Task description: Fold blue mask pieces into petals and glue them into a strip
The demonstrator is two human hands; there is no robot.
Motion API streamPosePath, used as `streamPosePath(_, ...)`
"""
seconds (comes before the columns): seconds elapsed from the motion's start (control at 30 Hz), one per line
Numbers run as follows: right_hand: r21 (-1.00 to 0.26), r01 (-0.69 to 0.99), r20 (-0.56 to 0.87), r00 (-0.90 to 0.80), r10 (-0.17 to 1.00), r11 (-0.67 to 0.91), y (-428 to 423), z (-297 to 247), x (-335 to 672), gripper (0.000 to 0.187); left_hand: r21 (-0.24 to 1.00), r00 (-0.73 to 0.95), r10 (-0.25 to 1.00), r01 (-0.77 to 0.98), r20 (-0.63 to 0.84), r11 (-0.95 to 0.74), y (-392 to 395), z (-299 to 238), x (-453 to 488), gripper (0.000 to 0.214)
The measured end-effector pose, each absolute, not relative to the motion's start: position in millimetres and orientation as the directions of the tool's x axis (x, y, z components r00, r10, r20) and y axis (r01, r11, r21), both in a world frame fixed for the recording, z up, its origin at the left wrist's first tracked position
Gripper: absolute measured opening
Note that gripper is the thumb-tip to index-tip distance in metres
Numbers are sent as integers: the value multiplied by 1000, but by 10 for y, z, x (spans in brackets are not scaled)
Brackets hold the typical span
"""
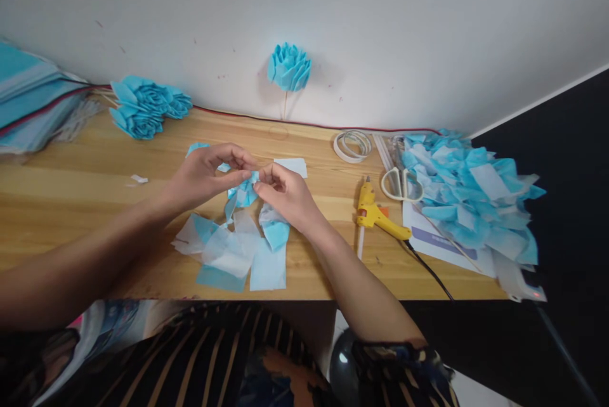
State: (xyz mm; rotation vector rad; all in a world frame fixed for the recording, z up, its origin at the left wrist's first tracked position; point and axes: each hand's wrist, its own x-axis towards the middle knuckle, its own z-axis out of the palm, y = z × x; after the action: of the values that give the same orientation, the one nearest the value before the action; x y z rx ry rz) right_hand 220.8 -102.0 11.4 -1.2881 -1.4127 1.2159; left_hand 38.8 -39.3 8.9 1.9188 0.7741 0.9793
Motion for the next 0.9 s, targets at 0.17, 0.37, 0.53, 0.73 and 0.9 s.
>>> streamPosePath(0.17,-990,137,-42,-143,989,-22,-1027,123,2223,17,872,501,791,134,351,-471,-387,67,382,15)
streamPosePath(0.37,-994,90,-71,-174,982,-56,-1023,140,2230,19,864,497,786,128,368,-486,-375,48,376,15)
streamPosePath(0.53,-995,89,-70,-178,982,-55,-1018,155,2216,21,845,491,783,156,383,-511,-395,82,375,14)
streamPosePath(0.73,-989,146,-39,-161,986,-15,-993,72,2229,19,836,507,776,176,375,-519,-430,133,384,14)
streamPosePath(0.9,-985,172,-9,-129,992,13,-977,18,2234,16,849,521,775,164,358,-503,-438,148,391,14)
